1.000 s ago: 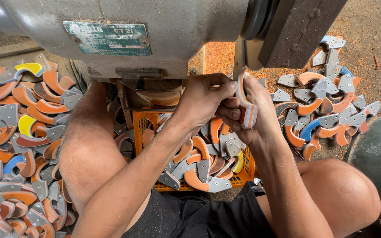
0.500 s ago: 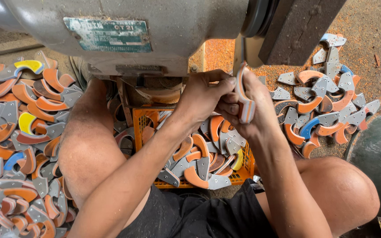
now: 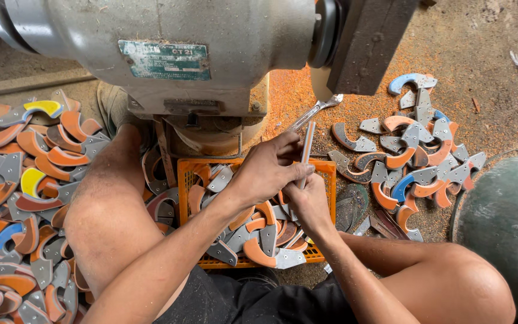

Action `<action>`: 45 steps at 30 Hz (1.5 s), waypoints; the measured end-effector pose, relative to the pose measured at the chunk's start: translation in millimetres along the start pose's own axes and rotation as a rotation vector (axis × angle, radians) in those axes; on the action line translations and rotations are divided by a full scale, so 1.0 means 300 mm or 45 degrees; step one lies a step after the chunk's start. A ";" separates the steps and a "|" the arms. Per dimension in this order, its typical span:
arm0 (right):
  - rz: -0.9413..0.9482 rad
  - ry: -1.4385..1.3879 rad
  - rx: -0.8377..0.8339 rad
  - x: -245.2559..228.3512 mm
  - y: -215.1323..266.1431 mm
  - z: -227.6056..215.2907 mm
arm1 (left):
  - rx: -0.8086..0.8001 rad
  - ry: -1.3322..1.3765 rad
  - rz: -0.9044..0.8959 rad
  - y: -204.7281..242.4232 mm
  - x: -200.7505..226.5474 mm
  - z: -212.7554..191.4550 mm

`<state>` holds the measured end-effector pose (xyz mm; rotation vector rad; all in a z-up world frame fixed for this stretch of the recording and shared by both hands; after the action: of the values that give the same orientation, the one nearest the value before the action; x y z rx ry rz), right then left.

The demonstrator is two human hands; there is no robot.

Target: The person sits on the floor and uses a bench grinder to smooth the edges of multiple climbing holds. They pick up each hold from a crate, press it against the spinning wheel, and place it back down, repeating the process for several items.

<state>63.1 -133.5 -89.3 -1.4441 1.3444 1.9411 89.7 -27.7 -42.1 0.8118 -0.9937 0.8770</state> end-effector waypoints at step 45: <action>-0.298 -0.289 -0.037 -0.187 0.011 -0.001 | -0.264 0.194 -0.364 0.088 0.050 0.073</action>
<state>83.5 -122.2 -38.2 -1.2842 1.0046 1.9098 62.7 -32.4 -16.3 0.6791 -0.7963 0.5706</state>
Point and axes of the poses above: each hand's wrist, its own y-axis away from the middle knuckle, its own z-axis out of the palm, x = y × z, the point moved 10 cm from there along -y, towards the middle knuckle, and after that the axes turned 14 degrees about -x, right-handed, at the moved point
